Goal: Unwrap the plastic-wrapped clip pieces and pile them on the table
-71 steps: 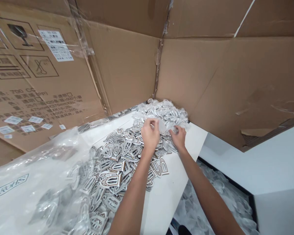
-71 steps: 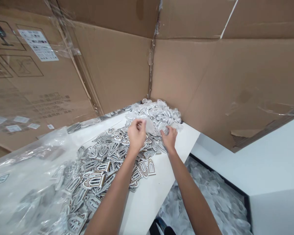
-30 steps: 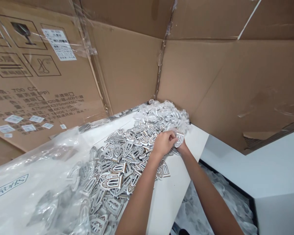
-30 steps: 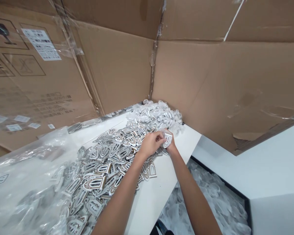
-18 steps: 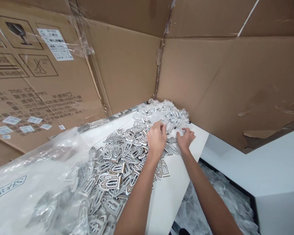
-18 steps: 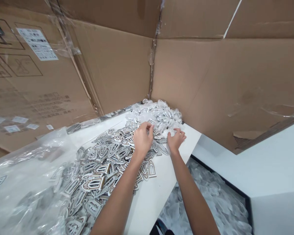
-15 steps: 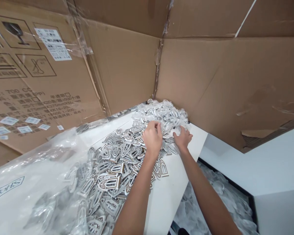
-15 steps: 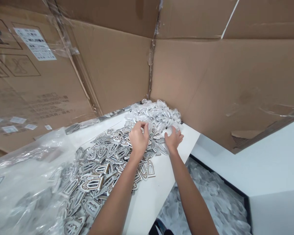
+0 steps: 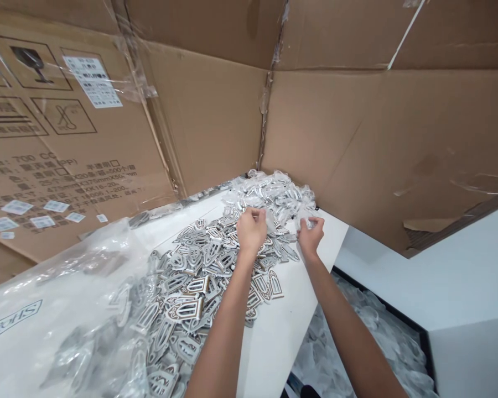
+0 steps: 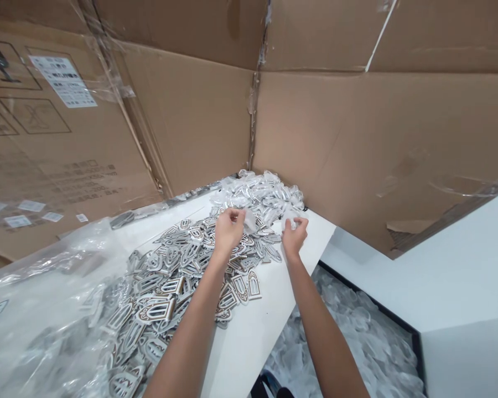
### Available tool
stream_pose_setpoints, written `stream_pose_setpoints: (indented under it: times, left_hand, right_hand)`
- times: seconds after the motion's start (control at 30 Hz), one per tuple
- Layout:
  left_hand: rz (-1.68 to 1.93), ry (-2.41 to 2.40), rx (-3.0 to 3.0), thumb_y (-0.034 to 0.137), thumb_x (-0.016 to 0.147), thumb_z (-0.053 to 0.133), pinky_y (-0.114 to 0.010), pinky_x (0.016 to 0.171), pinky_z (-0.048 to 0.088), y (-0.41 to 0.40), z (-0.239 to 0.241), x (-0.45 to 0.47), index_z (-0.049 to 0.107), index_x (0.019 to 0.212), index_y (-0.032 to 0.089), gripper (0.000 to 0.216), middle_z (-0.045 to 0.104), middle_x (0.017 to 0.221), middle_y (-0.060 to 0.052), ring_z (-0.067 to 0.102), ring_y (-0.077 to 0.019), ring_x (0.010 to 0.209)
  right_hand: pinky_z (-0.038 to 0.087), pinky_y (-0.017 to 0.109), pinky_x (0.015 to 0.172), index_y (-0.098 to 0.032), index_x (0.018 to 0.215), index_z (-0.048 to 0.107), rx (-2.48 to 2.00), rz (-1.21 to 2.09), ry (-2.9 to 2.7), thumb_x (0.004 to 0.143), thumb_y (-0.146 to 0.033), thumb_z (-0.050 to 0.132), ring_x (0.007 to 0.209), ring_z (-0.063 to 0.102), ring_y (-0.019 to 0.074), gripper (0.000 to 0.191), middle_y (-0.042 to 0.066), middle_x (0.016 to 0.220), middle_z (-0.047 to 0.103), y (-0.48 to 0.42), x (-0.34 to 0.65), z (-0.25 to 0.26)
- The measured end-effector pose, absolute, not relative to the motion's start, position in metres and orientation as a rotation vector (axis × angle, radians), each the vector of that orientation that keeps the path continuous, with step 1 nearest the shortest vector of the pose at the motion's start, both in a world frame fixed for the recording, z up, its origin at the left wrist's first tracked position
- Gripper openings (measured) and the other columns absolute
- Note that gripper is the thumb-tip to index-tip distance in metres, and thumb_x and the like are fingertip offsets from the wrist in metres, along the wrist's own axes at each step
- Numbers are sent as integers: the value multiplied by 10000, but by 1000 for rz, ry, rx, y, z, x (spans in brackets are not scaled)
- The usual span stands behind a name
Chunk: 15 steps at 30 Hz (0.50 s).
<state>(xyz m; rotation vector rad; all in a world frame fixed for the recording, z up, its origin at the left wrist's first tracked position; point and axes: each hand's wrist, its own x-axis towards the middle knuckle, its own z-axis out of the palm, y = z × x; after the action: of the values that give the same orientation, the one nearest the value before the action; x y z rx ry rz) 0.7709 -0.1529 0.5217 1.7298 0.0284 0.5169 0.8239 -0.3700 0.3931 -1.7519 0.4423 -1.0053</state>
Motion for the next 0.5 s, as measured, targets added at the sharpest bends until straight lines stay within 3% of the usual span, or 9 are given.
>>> stream_pose_setpoints:
  times: [0.1, 0.2, 0.3, 0.5]
  left_hand:
    - [644, 99, 1778, 245, 991, 696, -370, 875, 467, -144, 521, 767, 652, 888, 240, 112, 742, 857, -53, 683, -247, 811]
    - [818, 183, 1627, 297, 1065, 610, -358, 921, 467, -136, 524, 768, 613, 976, 249, 101, 738, 943, -56, 688, -235, 909]
    - [651, 182, 1201, 360, 1063, 646, -296, 904, 481, -131, 528, 777, 586, 972, 248, 156, 723, 950, -19, 684, -182, 920]
    - [227, 84, 897, 440, 1018, 697, -305, 899, 560, -131, 532, 788, 616, 979, 220, 238, 775, 929, -39, 746, -165, 875]
  right_hand:
    - [519, 428, 1008, -246, 1055, 608, -1713, -1008, 367, 885, -557, 700, 1064, 682, 291, 366, 95, 1101, 718, -362, 821, 400]
    - [570, 379, 771, -233, 1130, 630, -1641, -888, 337, 957, -672, 609, 781, 663, 223, 472, 88, 1064, 739, -354, 818, 404]
    - [534, 336, 609, -224, 1209, 641, -1607, -768, 316, 977, -736, 548, 639, 598, 190, 570, 62, 965, 734, -350, 817, 405]
    - [571, 385, 846, -199, 1079, 705, -1644, -805, 213, 962, -705, 566, 922, 685, 255, 538, 90, 994, 755, -352, 823, 400]
